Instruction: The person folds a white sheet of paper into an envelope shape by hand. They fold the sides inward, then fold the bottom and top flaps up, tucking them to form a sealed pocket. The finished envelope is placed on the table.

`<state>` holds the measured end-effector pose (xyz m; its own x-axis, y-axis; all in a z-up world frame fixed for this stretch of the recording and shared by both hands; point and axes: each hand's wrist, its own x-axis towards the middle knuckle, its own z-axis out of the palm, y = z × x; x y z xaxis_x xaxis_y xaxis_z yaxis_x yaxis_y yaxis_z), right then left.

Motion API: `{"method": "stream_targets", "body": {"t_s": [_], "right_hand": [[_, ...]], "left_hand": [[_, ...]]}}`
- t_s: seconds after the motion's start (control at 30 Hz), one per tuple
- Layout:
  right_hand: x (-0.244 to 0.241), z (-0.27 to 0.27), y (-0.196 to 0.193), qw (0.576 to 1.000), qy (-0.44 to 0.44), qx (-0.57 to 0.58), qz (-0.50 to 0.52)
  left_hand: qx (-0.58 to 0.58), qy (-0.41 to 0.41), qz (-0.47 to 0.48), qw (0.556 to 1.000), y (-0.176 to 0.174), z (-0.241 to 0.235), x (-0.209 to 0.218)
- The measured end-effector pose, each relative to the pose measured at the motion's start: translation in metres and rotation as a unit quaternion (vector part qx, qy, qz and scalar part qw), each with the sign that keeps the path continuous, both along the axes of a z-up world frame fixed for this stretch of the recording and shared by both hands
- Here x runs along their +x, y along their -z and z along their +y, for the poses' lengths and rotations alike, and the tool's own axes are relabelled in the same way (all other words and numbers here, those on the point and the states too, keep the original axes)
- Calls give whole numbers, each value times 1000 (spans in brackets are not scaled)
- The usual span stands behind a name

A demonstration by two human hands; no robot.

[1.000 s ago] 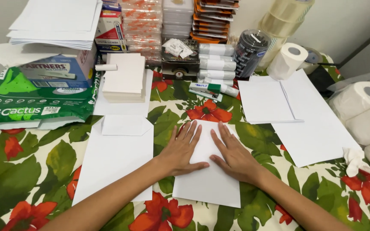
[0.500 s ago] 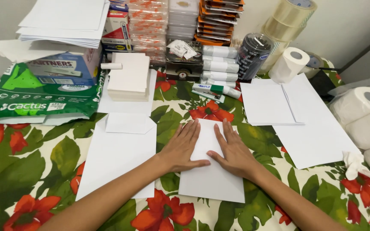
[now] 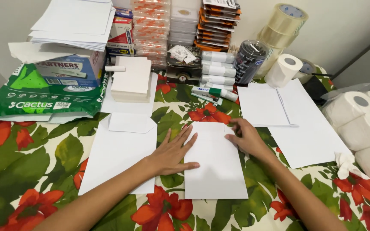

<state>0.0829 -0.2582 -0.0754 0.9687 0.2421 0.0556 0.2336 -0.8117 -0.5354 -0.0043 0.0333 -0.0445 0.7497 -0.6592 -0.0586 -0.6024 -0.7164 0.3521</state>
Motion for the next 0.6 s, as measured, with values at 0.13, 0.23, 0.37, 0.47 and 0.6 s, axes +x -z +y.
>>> {"method": "stream_targets", "body": {"t_s": [0.13,0.23,0.37,0.47,0.6], "right_hand": [[11,-5,-5,992,20,50,114],[10,-7,-1,983,4,123,137],[-13,7,-35,942,28,282,181],[-24,13,-49,927,26,334,170],[-38,21,-75,923,20,364,121]], "left_hand": [[-87,-47,19,995,13,1,11],[-148,-106,1,983,29,4,25],[-365,-189,53,910,28,8,36],[-453,-233,70,858,40,10,51],[-504,-241,67,827,11,13,43]]}}
